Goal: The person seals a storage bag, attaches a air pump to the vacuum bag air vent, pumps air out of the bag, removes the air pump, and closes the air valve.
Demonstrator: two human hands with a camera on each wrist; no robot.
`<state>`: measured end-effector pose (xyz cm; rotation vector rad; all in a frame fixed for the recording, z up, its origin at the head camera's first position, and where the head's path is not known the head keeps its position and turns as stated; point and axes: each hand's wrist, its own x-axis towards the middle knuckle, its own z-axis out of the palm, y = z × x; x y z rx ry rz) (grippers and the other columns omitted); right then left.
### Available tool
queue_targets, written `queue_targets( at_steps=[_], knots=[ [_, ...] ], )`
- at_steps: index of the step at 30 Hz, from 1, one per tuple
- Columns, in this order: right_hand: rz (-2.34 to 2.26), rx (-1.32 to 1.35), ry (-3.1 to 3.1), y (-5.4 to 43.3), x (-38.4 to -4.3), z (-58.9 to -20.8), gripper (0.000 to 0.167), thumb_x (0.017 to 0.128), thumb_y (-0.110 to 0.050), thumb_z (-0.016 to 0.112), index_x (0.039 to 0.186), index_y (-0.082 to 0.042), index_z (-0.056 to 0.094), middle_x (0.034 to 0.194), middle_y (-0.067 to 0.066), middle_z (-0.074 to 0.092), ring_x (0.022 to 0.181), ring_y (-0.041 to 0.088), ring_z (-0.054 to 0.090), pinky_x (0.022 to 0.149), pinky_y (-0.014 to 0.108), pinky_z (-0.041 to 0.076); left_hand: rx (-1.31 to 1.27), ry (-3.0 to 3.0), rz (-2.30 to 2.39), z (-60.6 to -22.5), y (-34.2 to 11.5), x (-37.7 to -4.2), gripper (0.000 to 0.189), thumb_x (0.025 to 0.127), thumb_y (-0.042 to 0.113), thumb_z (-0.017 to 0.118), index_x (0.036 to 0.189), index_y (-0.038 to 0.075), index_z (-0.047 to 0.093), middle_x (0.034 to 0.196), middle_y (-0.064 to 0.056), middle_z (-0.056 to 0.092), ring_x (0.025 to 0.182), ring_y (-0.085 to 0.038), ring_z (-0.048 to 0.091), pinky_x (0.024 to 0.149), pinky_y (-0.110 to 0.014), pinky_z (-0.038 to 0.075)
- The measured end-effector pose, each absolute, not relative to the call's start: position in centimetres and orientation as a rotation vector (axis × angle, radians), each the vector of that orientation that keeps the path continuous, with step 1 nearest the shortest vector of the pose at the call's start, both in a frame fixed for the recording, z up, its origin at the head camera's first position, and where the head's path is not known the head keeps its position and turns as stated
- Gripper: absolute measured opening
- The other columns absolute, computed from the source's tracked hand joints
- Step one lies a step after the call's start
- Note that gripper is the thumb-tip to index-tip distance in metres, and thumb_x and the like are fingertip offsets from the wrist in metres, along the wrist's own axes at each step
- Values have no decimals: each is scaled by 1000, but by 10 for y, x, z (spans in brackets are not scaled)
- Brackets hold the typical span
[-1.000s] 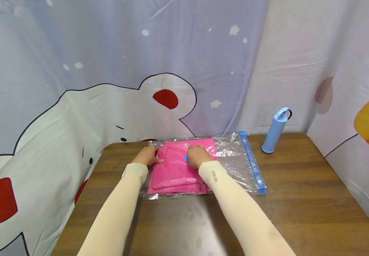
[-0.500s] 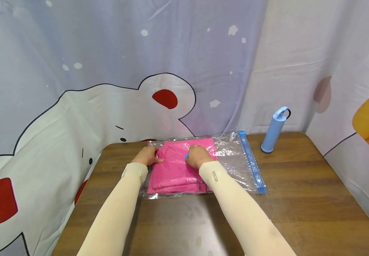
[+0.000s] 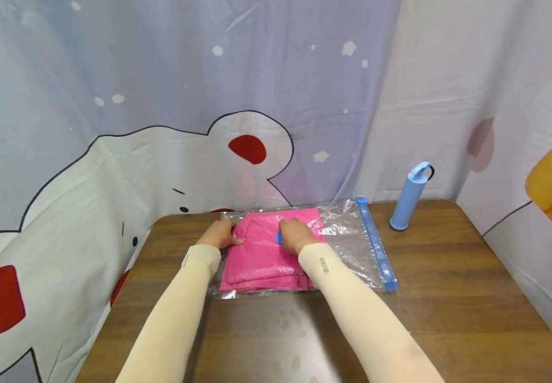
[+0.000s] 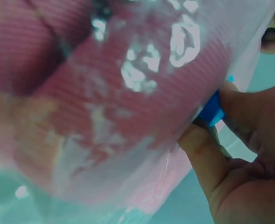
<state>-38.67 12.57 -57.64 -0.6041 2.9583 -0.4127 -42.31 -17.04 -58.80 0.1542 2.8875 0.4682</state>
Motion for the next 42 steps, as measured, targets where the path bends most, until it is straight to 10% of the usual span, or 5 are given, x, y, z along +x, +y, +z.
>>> queue_targets(
  at_steps=[7, 15, 23, 31, 42],
  knots=[
    [-571, -510, 2920, 131, -398, -579, 77, 93, -54, 87, 149, -7, 62, 128, 22, 76, 115, 43, 76, 106, 59, 64, 156, 2891, 462, -598, -176, -432, 43, 89, 46, 98, 108, 11, 81, 101, -7, 82, 100, -26, 73, 98, -48, 64],
    [-526, -501, 2985, 128, -403, -580, 38, 95, -48, 88, 94, -14, 72, 88, 3, 75, 83, 25, 69, 86, 49, 63, 165, 2898, 438, -598, -175, -431, 52, 90, 50, 95, 118, 9, 82, 107, -8, 83, 104, -26, 73, 100, -48, 64],
    [-446, -520, 2956, 126, -391, -564, 33, 95, -31, 93, 125, -22, 84, 128, 6, 83, 118, 31, 77, 92, 55, 67, 141, 2880, 466, -597, -174, -430, 48, 90, 48, 96, 117, 11, 82, 105, -6, 82, 100, -23, 71, 97, -45, 64],
    [-530, -494, 2944, 126, -395, -564, 82, 84, -49, 98, 155, -24, 65, 147, 13, 76, 131, 35, 76, 95, 57, 67, 136, 2881, 474, -596, -175, -429, 42, 91, 44, 97, 110, 11, 81, 100, -5, 80, 96, -23, 71, 93, -43, 63],
    [-353, -540, 3044, 118, -393, -578, 24, 98, -34, 87, 115, -18, 78, 113, 6, 76, 102, 28, 76, 78, 60, 67, 151, 2904, 426, -595, -173, -427, 55, 91, 50, 95, 124, 8, 82, 118, -13, 84, 118, -33, 77, 109, -52, 63]
  ],
)
